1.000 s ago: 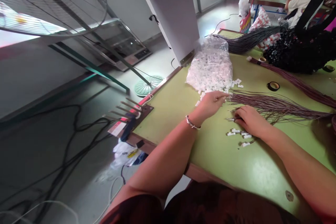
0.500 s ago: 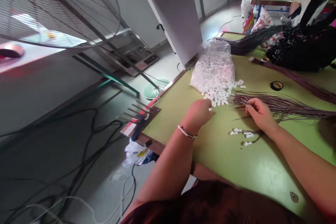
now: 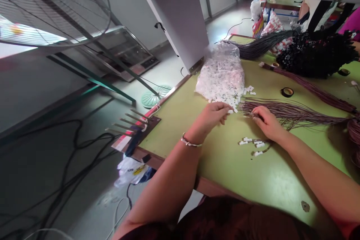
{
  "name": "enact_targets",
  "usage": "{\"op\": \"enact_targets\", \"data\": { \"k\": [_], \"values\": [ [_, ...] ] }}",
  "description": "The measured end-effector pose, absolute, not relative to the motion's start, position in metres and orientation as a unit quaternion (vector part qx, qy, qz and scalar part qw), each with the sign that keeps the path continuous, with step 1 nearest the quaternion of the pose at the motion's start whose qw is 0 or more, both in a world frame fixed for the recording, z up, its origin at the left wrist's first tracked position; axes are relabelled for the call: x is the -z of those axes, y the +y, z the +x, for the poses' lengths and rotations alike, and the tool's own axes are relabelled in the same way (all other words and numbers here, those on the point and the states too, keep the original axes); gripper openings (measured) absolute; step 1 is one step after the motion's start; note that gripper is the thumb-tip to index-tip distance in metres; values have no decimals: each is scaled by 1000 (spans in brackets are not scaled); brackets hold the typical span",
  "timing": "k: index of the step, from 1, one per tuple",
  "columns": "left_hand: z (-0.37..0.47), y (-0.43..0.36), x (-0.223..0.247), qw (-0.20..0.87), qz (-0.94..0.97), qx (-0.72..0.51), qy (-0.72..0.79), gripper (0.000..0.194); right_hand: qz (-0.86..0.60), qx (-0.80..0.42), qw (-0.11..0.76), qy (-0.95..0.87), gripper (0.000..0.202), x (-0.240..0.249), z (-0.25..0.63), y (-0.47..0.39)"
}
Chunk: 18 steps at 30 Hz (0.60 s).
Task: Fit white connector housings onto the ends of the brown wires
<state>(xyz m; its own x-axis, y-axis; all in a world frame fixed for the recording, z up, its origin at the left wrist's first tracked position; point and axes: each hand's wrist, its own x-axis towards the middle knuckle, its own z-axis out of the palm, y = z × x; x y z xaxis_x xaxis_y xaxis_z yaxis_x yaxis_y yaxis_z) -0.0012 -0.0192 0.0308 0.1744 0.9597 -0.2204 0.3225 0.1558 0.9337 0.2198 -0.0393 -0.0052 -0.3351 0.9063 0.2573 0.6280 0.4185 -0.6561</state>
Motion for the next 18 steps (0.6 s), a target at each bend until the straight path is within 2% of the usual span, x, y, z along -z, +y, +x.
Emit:
{"op": "enact_targets", "data": {
  "k": [3,5,18],
  "values": [
    [20,-23,-19,640,484,-351,483,16,-517,-279,363,-723,15,3,224,-40],
    [31,-24,-10,672,449,-365,463,15,-531,-281,376,-705,16,3,223,-42],
    [29,-23,-5,693,432,-370,444,19,-574,-250,366,-689,11,8,216,-43]
  ]
}}
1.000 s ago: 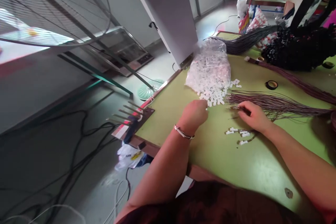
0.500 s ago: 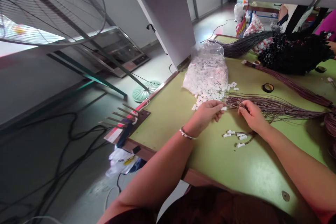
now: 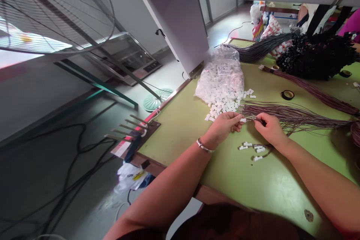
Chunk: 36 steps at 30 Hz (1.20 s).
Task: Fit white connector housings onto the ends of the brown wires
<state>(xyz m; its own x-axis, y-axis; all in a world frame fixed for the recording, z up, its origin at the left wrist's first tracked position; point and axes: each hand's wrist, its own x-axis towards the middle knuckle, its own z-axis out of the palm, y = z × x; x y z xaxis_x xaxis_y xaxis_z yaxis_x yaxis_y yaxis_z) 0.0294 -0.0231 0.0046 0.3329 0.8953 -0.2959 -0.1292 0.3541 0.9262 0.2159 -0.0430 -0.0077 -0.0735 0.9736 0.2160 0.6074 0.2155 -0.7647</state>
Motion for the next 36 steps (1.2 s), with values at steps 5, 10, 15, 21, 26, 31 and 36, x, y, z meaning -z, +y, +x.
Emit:
{"op": "enact_targets", "data": {
  "k": [5,10,15,21,26,31,36],
  "values": [
    [26,-21,0,685,459,-355,440,25,-577,-274,380,-668,12,11,217,-42],
    [27,-21,0,684,449,-367,444,25,-582,-287,389,-654,14,10,216,-43],
    [28,-21,0,675,476,-355,439,25,-576,-258,381,-675,11,6,214,-45],
    [35,-26,5,542,598,-384,448,9,-555,-300,324,-705,13,5,217,-44],
    [44,-28,10,571,587,-364,444,8,-515,-324,305,-732,14,5,221,-42],
    [42,-23,9,654,538,-330,416,22,-493,-362,303,-731,16,3,223,-40],
    [42,-23,10,654,531,-332,425,22,-494,-334,303,-743,13,5,223,-40]
  ]
}}
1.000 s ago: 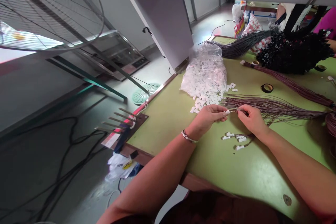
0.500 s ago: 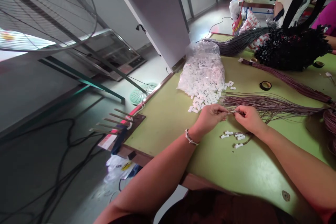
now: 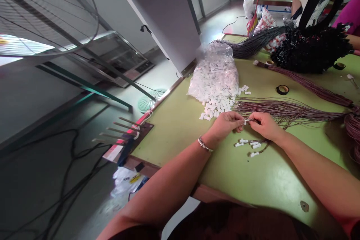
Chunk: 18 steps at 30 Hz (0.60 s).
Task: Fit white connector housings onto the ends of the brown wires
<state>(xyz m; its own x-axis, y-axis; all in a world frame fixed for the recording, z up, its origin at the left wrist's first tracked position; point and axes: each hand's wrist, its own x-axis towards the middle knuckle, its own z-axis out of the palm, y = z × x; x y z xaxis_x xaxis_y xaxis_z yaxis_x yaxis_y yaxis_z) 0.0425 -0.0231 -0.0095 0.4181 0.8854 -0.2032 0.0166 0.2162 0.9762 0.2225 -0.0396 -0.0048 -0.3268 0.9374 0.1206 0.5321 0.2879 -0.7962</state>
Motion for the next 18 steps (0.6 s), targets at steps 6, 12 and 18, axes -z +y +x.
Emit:
{"op": "enact_targets", "data": {
  "k": [6,12,18],
  "values": [
    [56,-30,15,592,516,-366,499,9,-535,-251,301,-749,6,14,216,-41],
    [56,-33,12,579,537,-368,491,3,-554,-283,306,-721,9,11,216,-40],
    [49,-33,10,399,706,-368,454,21,-573,-328,315,-681,17,7,217,-40]
  ]
}}
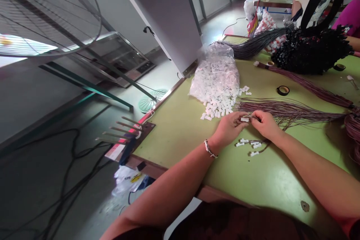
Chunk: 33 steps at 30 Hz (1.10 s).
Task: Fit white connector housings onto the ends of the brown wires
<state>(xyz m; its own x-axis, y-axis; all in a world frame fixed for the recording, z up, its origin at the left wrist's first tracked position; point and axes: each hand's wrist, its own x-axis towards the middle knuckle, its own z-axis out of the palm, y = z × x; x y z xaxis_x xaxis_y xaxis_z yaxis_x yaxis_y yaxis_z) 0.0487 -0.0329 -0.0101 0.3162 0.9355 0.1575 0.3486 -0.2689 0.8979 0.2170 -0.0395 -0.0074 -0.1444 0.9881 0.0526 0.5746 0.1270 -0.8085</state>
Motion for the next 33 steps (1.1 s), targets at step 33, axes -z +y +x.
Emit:
{"op": "enact_targets", "data": {
  "k": [33],
  "values": [
    [56,-32,11,608,545,-346,462,13,-560,-263,303,-725,9,10,215,-43]
  ]
}}
